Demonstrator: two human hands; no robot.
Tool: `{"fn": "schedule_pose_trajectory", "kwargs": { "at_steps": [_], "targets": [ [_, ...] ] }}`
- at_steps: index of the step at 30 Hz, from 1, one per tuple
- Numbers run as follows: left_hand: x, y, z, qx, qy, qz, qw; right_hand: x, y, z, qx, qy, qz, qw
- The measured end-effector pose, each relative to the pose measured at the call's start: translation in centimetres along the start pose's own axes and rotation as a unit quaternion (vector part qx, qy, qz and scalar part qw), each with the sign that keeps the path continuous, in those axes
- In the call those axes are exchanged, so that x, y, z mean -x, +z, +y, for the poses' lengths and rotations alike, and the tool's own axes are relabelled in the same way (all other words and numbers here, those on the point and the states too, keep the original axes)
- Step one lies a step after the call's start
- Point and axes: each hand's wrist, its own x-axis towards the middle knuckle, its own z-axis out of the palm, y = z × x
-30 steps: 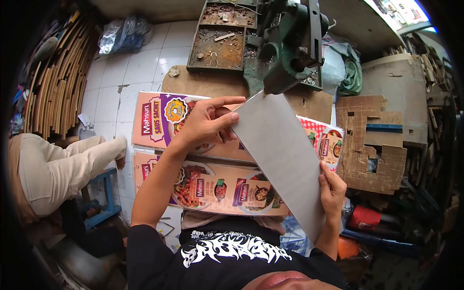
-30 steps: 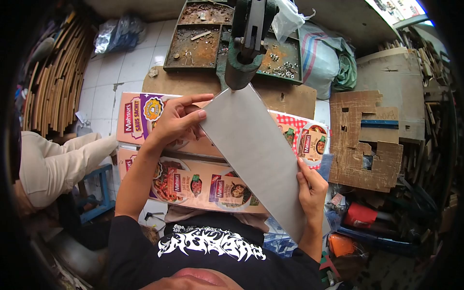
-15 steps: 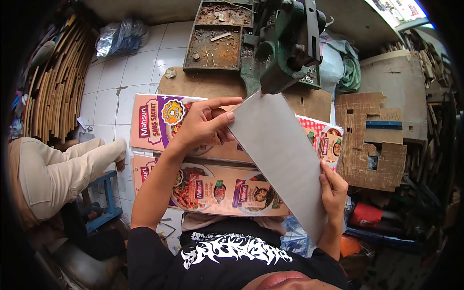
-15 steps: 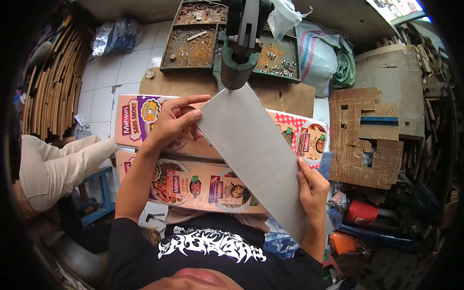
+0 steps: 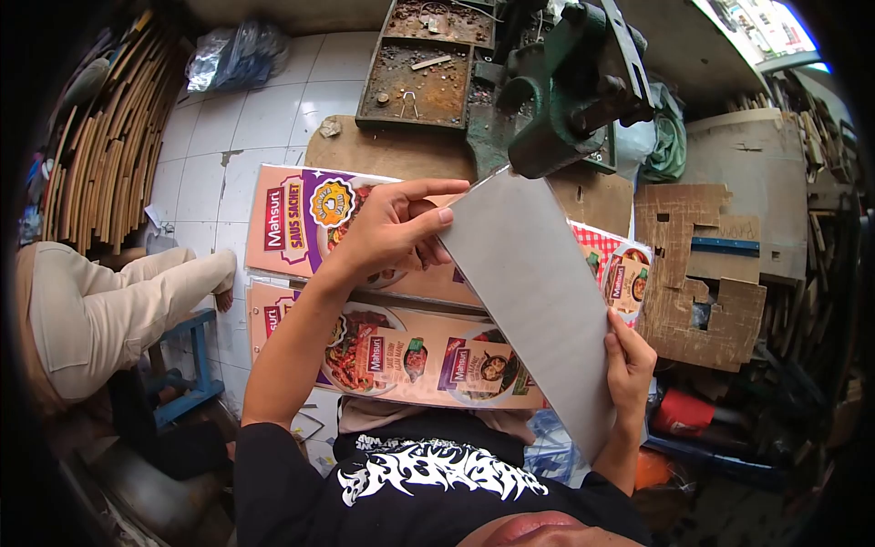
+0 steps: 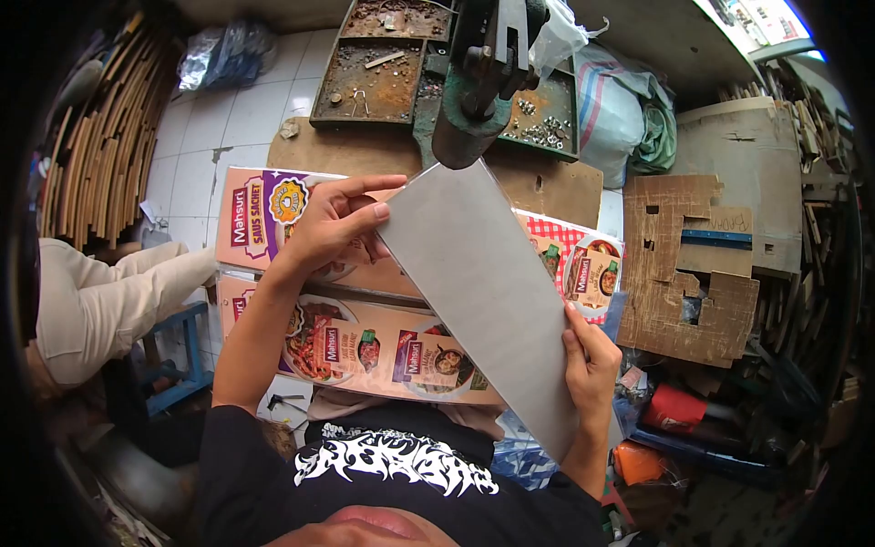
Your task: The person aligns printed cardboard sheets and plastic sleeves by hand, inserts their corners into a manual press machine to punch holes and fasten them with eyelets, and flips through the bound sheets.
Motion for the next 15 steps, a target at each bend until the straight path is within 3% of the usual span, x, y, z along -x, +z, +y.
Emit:
{"fn": "schedule_pose_trajectory", "kwargs": {
  "at_steps": [15],
  "targets": [
    [0.13,0.26,0.03,0.000,0.007,0.006,1.000,0.34,0.34,0.28,-0.015,-0.002,0.019,1.000]
  ]
}}
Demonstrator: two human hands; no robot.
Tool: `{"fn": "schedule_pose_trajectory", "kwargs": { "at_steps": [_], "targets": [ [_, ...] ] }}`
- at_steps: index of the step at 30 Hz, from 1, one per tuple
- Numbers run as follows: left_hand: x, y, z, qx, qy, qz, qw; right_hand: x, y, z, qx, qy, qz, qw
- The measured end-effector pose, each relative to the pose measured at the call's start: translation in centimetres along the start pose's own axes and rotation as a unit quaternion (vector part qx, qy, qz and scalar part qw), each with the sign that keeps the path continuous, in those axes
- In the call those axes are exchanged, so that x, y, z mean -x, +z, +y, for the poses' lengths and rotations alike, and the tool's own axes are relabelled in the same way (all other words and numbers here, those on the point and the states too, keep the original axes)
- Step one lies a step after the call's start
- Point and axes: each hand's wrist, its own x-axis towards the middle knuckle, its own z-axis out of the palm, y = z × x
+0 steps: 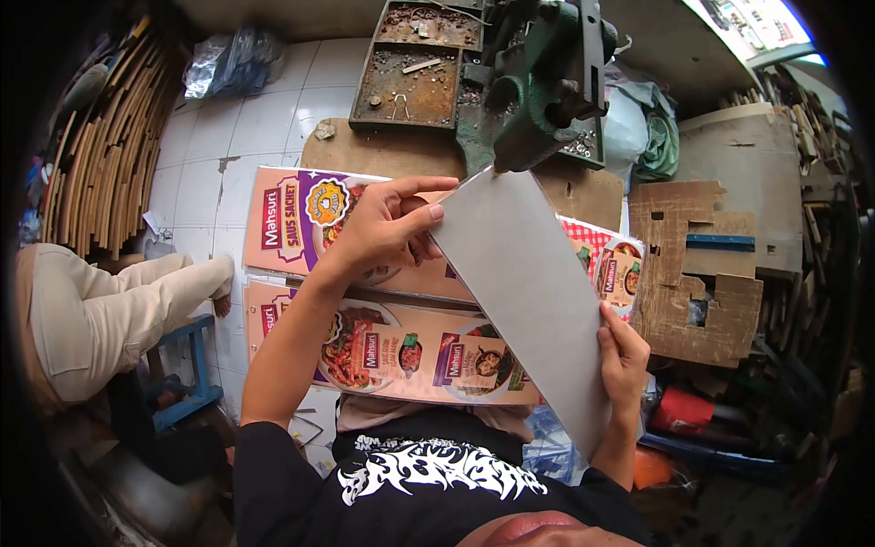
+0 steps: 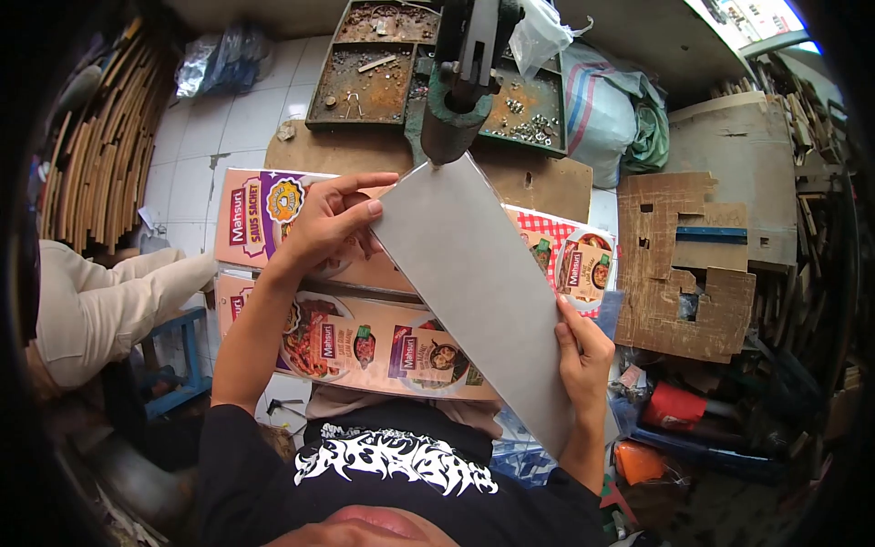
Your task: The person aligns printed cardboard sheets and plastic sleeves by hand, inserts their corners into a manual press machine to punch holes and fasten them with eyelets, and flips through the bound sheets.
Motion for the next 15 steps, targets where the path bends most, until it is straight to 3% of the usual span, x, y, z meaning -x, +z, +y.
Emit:
{"fn": "schedule_pose_trajectory", "kwargs": {
  "at_steps": [2,4,8,10,13,15],
  "targets": [
    [0.0,0.1,0.1,0.002,0.009,-0.007,1.000,0.2,-0.2,0.0,-0.006,-0.019,0.019,1.000],
    [0.0,0.0,0.2,0.006,0.016,-0.014,1.000,0.6,-0.8,-0.4,-0.040,0.149,-0.047,0.987],
    [0.2,-0.2,0.0,-0.005,0.035,-0.019,0.999,0.3,-0.6,0.4,-0.107,0.129,-0.115,0.979],
    [0.3,-0.5,-0.1,-0.007,0.053,-0.039,0.998,-1.3,-1.0,0.2,0.025,0.057,-0.209,0.976],
    [0.3,-0.2,-0.1,-0.001,0.064,-0.030,0.998,-5.5,-0.4,0.9,-0.030,0.018,-0.115,0.993],
    [0.4,-0.1,0.1,-0.008,0.059,-0.043,0.997,-9.7,0.5,0.7,0.018,-0.028,-0.029,0.999]
  ]
}}
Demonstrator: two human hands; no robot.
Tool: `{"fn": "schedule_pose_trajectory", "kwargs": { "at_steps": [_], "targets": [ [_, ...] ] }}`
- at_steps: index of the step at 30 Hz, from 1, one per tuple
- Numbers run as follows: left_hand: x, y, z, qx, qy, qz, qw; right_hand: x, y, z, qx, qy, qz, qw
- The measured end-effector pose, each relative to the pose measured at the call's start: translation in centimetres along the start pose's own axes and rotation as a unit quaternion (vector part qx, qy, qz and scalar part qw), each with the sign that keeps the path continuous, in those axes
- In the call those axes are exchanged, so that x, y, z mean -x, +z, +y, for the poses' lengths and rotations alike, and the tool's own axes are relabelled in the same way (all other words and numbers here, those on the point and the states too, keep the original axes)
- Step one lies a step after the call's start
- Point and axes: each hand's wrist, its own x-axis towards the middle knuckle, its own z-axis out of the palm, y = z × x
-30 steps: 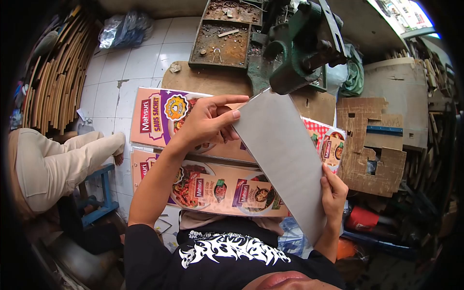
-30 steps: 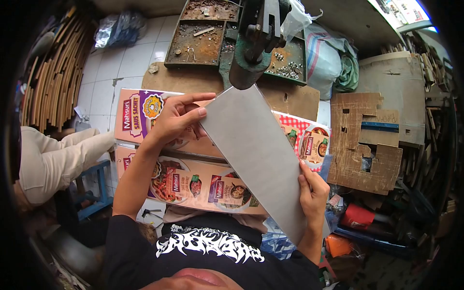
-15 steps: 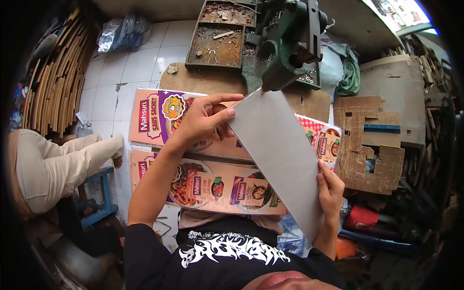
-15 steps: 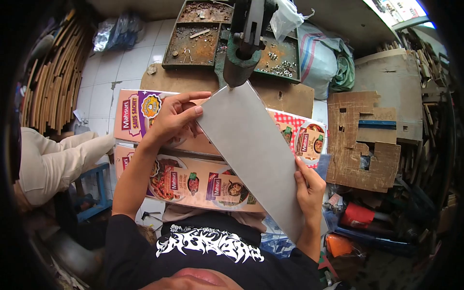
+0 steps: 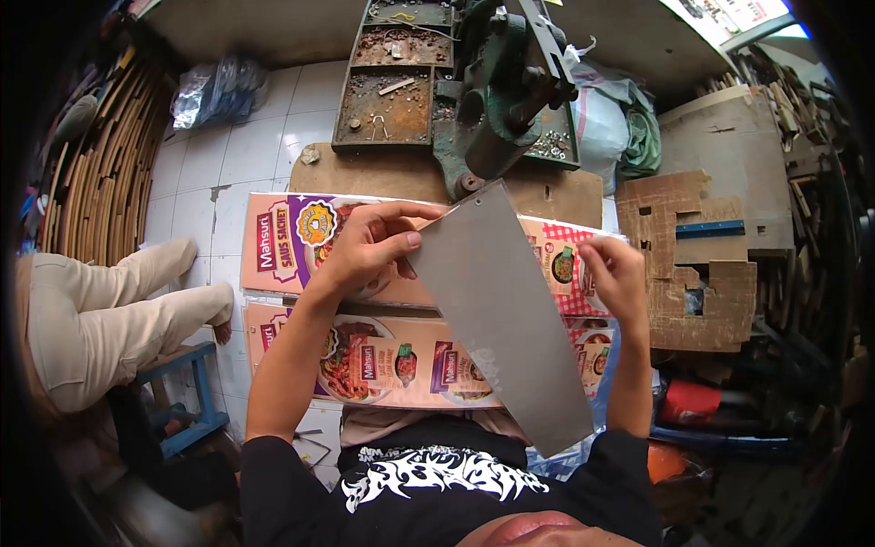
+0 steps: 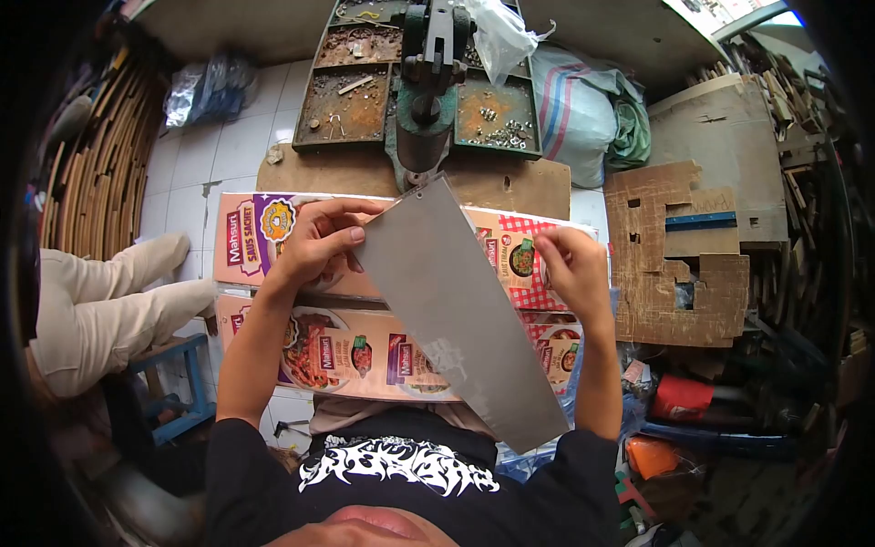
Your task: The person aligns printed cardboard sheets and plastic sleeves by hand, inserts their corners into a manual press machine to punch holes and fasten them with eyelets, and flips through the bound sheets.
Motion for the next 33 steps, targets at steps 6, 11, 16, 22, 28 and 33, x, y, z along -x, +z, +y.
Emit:
{"fn": "schedule_pose_trajectory", "kwargs": {
  "at_steps": [6,11,16,22,28,33],
  "targets": [
    [0.2,-0.8,-0.4,0.023,-0.012,-0.043,0.999,-12.2,2.1,1.4,0.092,-0.070,0.122,0.986],
    [0.1,-1.3,-1.1,0.044,-0.002,-0.064,0.997,-16.7,2.5,1.4,0.204,-0.068,0.055,0.975],
    [0.2,-1.6,-1.3,0.070,-0.003,-0.083,0.994,-18.3,1.6,1.3,0.272,-0.098,-0.039,0.957],
    [0.2,-1.3,-0.6,0.039,0.008,-0.091,0.995,-18.2,1.8,0.6,0.323,-0.106,-0.062,0.939],
    [0.5,-1.2,0.2,0.010,-0.029,-0.081,0.996,-14.3,4.6,-2.3,0.020,-0.231,0.010,0.973],
    [0.6,-1.5,0.1,0.030,-0.058,-0.086,0.994,-9.8,7.9,-5.3,-0.289,-0.083,-0.137,0.944]
  ]
}}
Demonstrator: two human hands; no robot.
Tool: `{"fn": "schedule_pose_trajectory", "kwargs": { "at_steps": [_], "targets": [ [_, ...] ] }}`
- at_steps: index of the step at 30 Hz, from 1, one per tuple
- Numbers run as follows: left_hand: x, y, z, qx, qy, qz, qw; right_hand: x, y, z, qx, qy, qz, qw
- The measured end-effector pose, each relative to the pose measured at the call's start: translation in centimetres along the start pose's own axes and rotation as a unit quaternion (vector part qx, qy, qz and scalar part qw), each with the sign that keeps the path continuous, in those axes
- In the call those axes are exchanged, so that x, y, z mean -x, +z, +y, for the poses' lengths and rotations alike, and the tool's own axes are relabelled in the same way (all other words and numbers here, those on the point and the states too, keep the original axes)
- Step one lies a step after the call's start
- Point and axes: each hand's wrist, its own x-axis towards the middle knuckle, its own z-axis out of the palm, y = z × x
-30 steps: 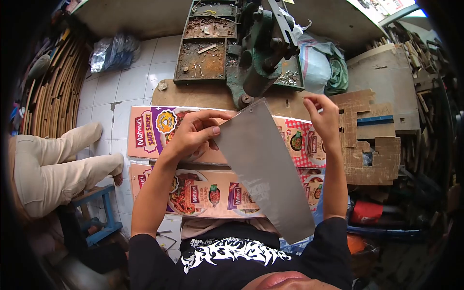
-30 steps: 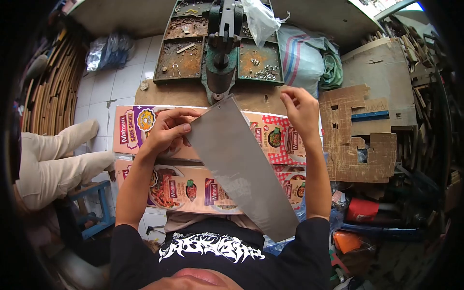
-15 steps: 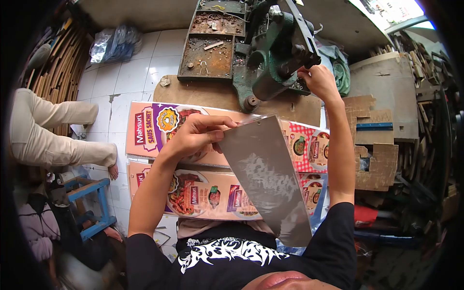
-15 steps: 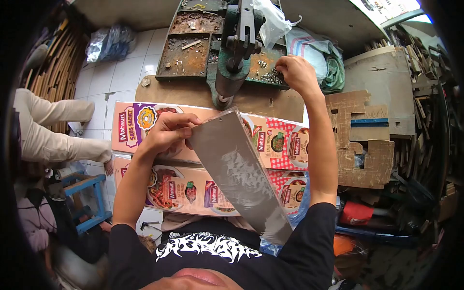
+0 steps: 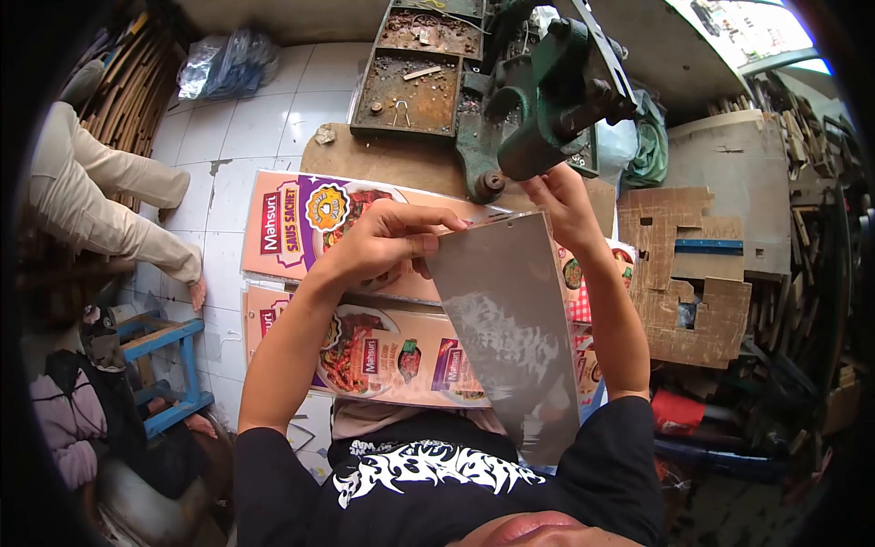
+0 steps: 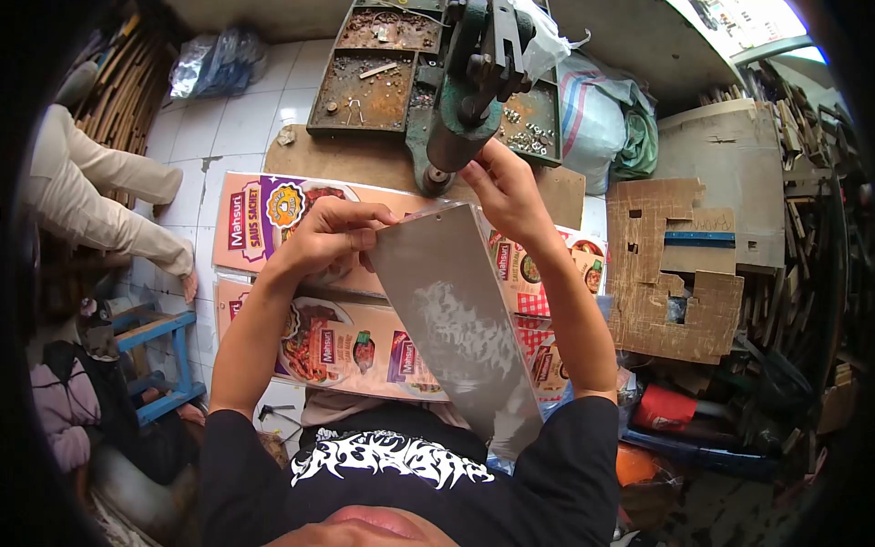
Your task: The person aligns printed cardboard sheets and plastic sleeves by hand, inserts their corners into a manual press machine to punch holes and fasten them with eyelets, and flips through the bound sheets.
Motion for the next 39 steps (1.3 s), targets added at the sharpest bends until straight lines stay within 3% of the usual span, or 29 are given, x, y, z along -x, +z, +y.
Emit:
{"fn": "schedule_pose_trajectory", "kwargs": {
  "at_steps": [7,11,13,16,20,22,24,26,28,32,34,39],
  "targets": [
    [-0.3,0.5,-0.3,-0.019,0.045,0.020,0.999,-0.5,1.3,1.1,-0.056,0.090,0.004,0.994],
    [-0.6,0.2,-0.8,-0.017,0.055,0.009,0.998,-0.5,1.8,1.2,-0.004,0.075,0.027,0.997],
    [-0.5,0.1,-0.8,-0.018,0.055,0.011,0.998,-0.5,1.9,0.7,0.127,0.015,0.049,0.991],
    [-0.5,0.2,-0.7,-0.014,0.043,0.002,0.999,-0.9,2.7,1.1,0.140,-0.059,0.093,0.984],
    [-0.7,-0.1,-1.2,-0.027,0.064,-0.004,0.998,-0.3,2.7,-0.1,0.130,-0.024,0.101,0.986],
    [-0.6,0.0,-0.8,-0.029,0.066,-0.007,0.997,0.2,1.5,1.2,0.007,-0.004,0.122,0.992],
    [-0.4,0.4,0.0,-0.032,0.058,-0.003,0.998,1.8,0.0,0.3,0.041,0.043,0.108,0.992],
    [-0.4,0.5,-0.2,-0.034,0.062,0.000,0.997,3.7,-0.7,-0.9,-0.110,0.068,0.106,0.986],
    [-0.5,0.5,-0.3,-0.035,0.067,0.005,0.997,4.7,-1.6,-1.5,-0.115,0.082,0.084,0.986],
    [-0.5,0.3,-0.7,0.009,0.049,-0.015,0.999,5.2,-2.0,-1.5,-0.046,0.097,0.099,0.989],
    [-0.2,-0.2,-0.7,-0.022,0.027,-0.004,0.999,4.7,-2.8,-0.2,0.052,0.091,0.124,0.987],
    [0.0,0.4,-0.2,0.013,0.050,-0.010,0.999,4.4,-4.7,0.7,0.180,0.059,0.171,0.967]
  ]
}}
